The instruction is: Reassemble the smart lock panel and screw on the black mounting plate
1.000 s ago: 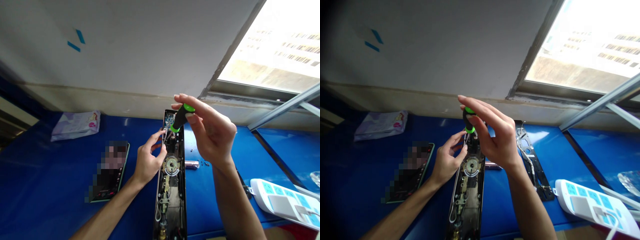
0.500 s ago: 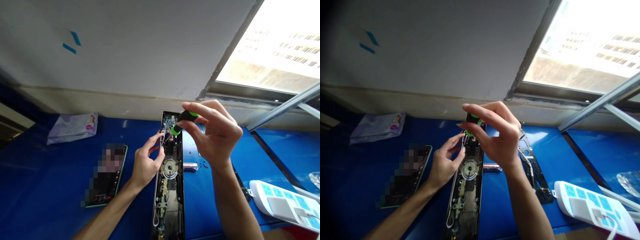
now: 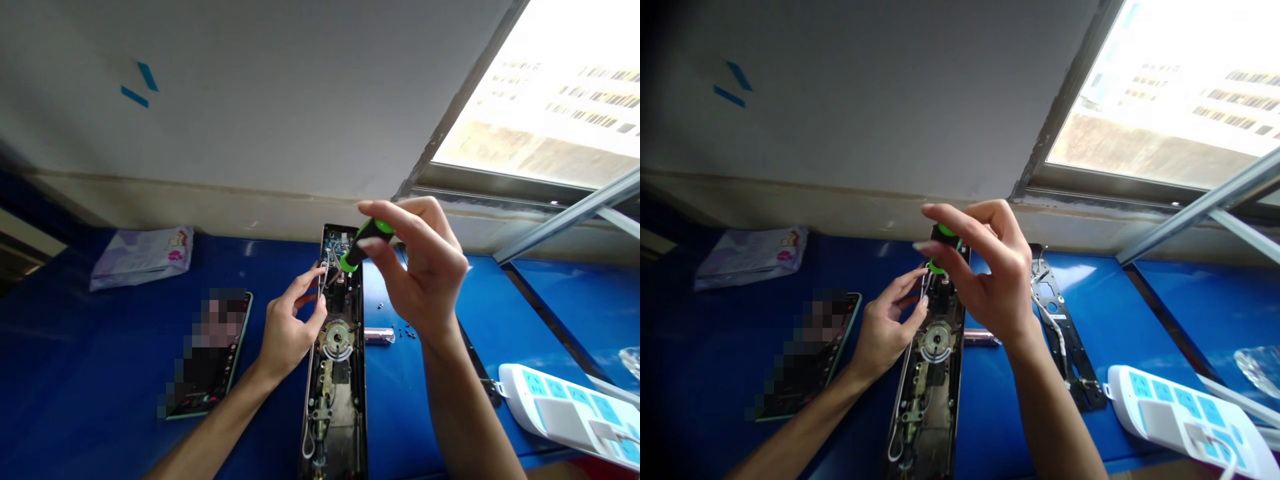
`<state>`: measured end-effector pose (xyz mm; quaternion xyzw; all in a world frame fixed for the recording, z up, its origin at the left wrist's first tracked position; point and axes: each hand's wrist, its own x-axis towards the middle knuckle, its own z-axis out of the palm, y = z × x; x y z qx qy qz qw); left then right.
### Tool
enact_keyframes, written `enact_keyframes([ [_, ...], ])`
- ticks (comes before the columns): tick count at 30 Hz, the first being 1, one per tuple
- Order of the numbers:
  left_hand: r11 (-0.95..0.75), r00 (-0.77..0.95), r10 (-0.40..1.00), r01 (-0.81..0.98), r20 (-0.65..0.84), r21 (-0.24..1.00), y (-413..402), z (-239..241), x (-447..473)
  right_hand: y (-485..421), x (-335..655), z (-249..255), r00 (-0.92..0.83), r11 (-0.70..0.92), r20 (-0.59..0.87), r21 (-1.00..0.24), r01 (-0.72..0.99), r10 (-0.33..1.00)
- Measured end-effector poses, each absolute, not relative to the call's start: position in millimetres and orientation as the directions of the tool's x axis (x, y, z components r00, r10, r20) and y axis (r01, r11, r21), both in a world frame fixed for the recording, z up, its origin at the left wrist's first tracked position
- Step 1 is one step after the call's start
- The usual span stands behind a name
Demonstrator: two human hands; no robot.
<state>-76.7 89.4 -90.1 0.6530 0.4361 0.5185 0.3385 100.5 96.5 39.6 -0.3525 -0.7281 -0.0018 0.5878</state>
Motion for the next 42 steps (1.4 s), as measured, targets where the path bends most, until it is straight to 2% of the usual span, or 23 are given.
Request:
enact_keyframes([
  [4,-0.395,0.09,0.919,0.224,0.385,0.891,88.7,-89.4,-77.1,95.7,101.6,39.4,-0.174,0.775,0.789,-0.49,0.399,0.589],
  [6,-0.397,0.089,0.918,0.225,0.387,0.89,88.6,-89.7,-77.4,95.7,100.8,39.0,-0.126,0.793,0.825,-0.471,0.385,0.551],
  [10,-0.402,0.085,0.915,0.224,0.394,0.888,88.7,-90.6,-77.7,96.1,98.8,39.3,-0.026,0.781,0.885,-0.395,0.483,0.464],
  [12,-0.406,0.089,0.914,0.23,0.396,0.885,88.4,-90.1,-77.8,95.2,99.0,39.9,-0.08,0.78,0.86,-0.412,0.472,0.503],
  [15,-0.412,0.089,0.911,0.24,0.402,0.879,87.7,-89.0,-77.7,93.5,100.1,40.1,-0.171,0.786,0.795,-0.498,0.366,0.582],
  [17,-0.42,0.085,0.907,0.236,0.412,0.876,87.8,-89.1,-77.5,93.2,100.5,39.5,-0.131,0.791,0.806,-0.512,0.336,0.577],
  [21,-0.426,0.08,0.904,0.219,0.419,0.878,88.6,-90.1,-76.7,94.8,101.2,38.2,0.005,0.767,0.877,-0.424,0.481,0.481],
  [23,-0.431,0.079,0.902,0.224,0.425,0.874,88.8,-90.0,-76.5,94.9,101.5,38.4,-0.042,0.762,0.856,-0.434,0.481,0.515],
  [25,-0.437,0.08,0.899,0.232,0.43,0.869,88.9,-89.7,-76.5,94.0,101.3,39.1,-0.142,0.782,0.808,-0.485,0.391,0.572],
  [28,-0.44,0.077,0.897,0.228,0.435,0.868,89.3,-90.4,-76.6,92.5,99.9,39.8,-0.177,0.807,0.802,-0.507,0.302,0.571],
  [33,-0.435,0.07,0.9,0.218,0.43,0.874,90.1,-93.4,-76.9,91.8,98.3,41.4,-0.05,0.783,0.864,-0.428,0.452,0.501],
  [38,-0.435,0.08,0.9,0.224,0.429,0.872,89.1,-91.8,-77.1,90.2,99.5,43.1,-0.156,0.775,0.79,-0.505,0.38,0.592],
  [40,-0.436,0.079,0.9,0.223,0.429,0.872,89.0,-91.3,-76.8,90.7,100.3,42.4,-0.112,0.781,0.812,-0.499,0.375,0.572],
  [42,-0.438,0.075,0.898,0.222,0.433,0.871,89.0,-91.3,-76.6,92.1,101.3,41.5,-0.048,0.781,0.86,-0.437,0.446,0.509],
])
